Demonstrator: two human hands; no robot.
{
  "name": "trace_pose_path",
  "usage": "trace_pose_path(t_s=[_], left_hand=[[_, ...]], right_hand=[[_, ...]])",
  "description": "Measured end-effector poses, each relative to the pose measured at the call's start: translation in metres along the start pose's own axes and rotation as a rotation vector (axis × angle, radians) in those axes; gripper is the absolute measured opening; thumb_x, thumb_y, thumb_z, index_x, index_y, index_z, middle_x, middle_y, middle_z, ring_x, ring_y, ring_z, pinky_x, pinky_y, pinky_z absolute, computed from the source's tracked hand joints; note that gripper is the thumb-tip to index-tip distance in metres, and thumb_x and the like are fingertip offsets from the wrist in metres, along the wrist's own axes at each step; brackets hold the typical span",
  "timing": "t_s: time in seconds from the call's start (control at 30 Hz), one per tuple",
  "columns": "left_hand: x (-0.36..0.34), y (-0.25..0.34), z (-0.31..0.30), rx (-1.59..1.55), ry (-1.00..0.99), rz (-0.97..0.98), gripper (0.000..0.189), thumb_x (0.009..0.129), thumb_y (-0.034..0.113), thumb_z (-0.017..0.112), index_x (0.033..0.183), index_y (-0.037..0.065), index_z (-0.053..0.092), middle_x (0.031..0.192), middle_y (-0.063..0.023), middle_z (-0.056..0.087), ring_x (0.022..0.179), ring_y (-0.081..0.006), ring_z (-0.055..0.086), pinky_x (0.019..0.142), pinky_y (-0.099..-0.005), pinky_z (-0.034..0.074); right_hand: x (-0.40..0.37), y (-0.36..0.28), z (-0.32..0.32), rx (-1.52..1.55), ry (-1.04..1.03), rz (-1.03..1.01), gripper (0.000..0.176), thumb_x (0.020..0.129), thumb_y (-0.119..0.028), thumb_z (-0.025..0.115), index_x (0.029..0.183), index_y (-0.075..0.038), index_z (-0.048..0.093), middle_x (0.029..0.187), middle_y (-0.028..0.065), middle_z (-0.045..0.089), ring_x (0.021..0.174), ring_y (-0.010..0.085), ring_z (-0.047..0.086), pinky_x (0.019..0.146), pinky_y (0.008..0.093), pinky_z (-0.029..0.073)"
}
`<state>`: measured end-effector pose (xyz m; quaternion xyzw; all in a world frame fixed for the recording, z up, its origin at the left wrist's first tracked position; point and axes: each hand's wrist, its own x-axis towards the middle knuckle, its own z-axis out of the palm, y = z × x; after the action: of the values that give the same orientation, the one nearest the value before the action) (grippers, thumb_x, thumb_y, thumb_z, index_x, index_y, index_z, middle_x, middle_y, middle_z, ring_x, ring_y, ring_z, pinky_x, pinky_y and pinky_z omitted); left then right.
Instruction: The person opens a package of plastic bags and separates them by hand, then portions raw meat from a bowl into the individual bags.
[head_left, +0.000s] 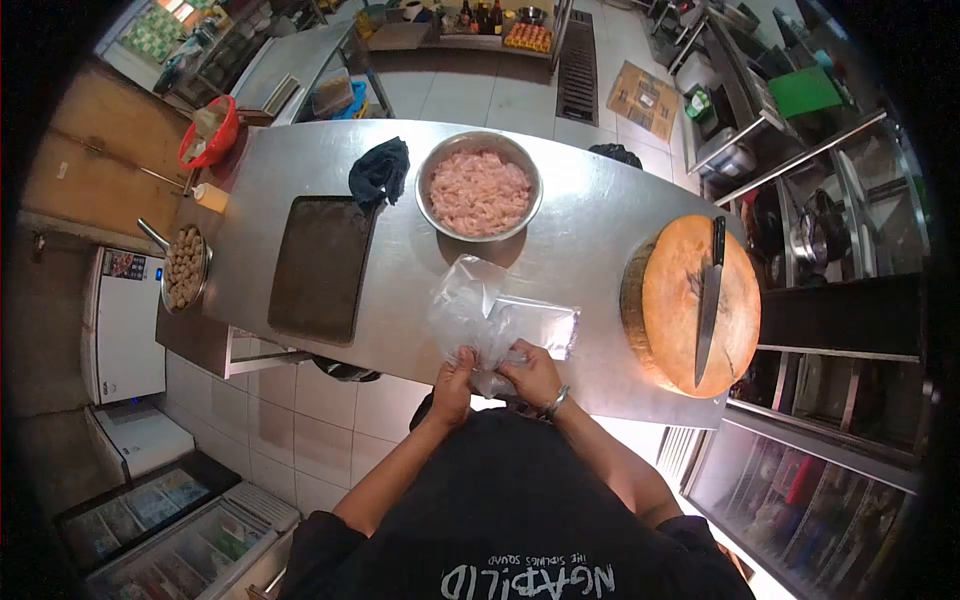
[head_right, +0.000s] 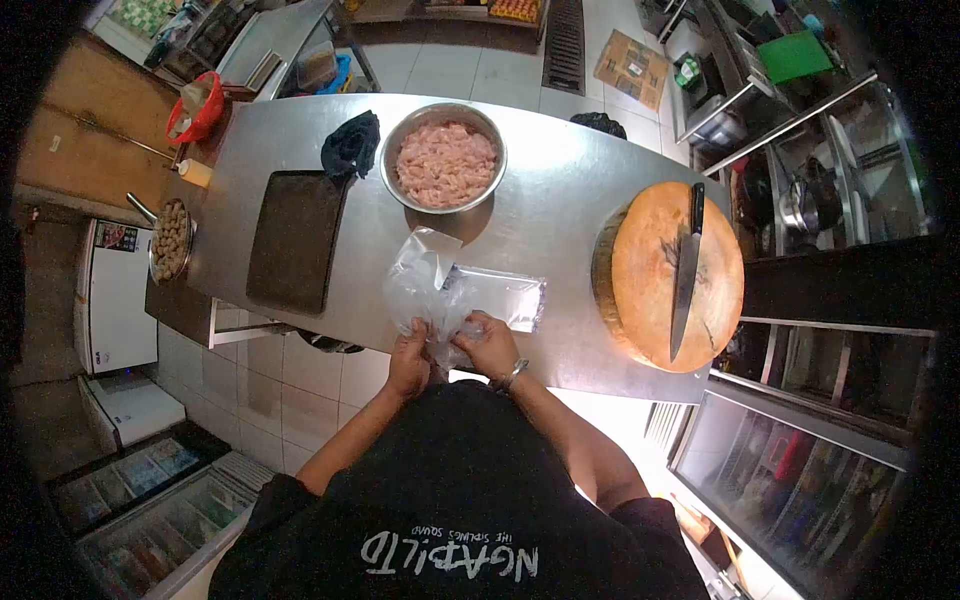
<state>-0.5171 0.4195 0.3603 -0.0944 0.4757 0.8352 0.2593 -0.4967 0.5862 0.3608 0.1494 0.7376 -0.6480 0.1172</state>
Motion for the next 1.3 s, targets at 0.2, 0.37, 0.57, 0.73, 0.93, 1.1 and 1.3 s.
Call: trace_pose_path(t_s=[0.2,0.37,0.57,0.73,0.93,1.1,1.3], left_hand=[[0.005,0.007,-0.005,0.094,0.029,-0.069,0.048,0.103,0.047,0.044,0.108,0.002,0.061,0.106,-0.0056,0.064,0.099,-0.0161,0.06,0.09,-0.0355,0.046],[0.001,0.003,-0.027,0.198,0.066,-0.11,0.056,0.103,0.051,0.039,0.113,0.001,0.061,0.112,-0.0088,0.065,0.101,-0.0193,0.06,0.091,-0.0365,0.047],[0.011,0.02,-0.037,0.242,0.126,0.097,0.058,0.102,0.055,0.037,0.118,0.004,0.061,0.115,-0.0115,0.065,0.107,-0.0229,0.061,0.092,-0.0407,0.048],[-0.005,-0.001,-0.049,0.787,-0.204,-0.254,0.055,0.103,0.051,0.041,0.113,0.002,0.064,0.104,-0.0091,0.067,0.093,-0.0141,0.059,0.083,-0.0336,0.048],[0.006,0.002,-0.044,0.889,-0.455,-0.227,0.055,0.102,0.051,0.043,0.117,0.002,0.061,0.1,-0.0088,0.067,0.094,-0.0174,0.059,0.085,-0.0356,0.047],[0.021,-0.003,-0.036,0.837,-0.428,-0.193,0.06,0.101,0.055,0.042,0.113,0.0,0.062,0.095,-0.0099,0.068,0.092,-0.0183,0.061,0.082,-0.0357,0.048],[0.044,0.001,-0.037,0.967,-0.361,-0.418,0.06,0.1,0.057,0.044,0.117,0.001,0.06,0.106,-0.0056,0.062,0.097,-0.0148,0.054,0.085,-0.0331,0.045]], right_hand=[[-0.002,0.022,-0.003,-0.032,0.069,-0.049,0.024,0.079,-0.016,0.072,0.095,0.001,0.067,0.096,0.0125,0.069,0.087,0.024,0.067,0.081,0.0325,0.052],[-0.018,0.038,-0.001,-0.117,0.171,-0.031,0.024,0.079,-0.015,0.073,0.097,0.0,0.068,0.1,0.0123,0.07,0.091,0.0213,0.067,0.083,0.0321,0.052],[-0.033,0.062,-0.005,-0.128,0.063,0.036,0.026,0.079,-0.015,0.074,0.101,-0.001,0.068,0.105,0.0139,0.07,0.098,0.0246,0.067,0.087,0.0348,0.052],[-0.039,0.091,-0.004,-0.254,-0.052,0.058,0.037,0.078,-0.019,0.075,0.11,-0.003,0.066,0.11,0.0165,0.067,0.104,0.0323,0.064,0.094,0.0384,0.049],[-0.037,0.098,-0.011,-0.355,-0.323,0.055,0.076,0.077,-0.025,0.076,0.141,-0.007,0.039,0.135,0.0222,0.046,0.126,0.0394,0.046,0.107,0.0408,0.038],[-0.038,0.071,-0.036,-0.138,-0.297,0.153,0.086,0.084,-0.037,0.076,0.149,-0.008,0.029,0.141,0.0208,0.044,0.131,0.0339,0.042,0.108,0.0417,0.036],[-0.033,0.016,-0.063,-0.36,-0.277,0.122,0.093,0.082,-0.048,0.075,0.15,-0.008,0.027,0.146,0.0235,0.04,0.137,0.0349,0.04,0.111,0.0411,0.037]])
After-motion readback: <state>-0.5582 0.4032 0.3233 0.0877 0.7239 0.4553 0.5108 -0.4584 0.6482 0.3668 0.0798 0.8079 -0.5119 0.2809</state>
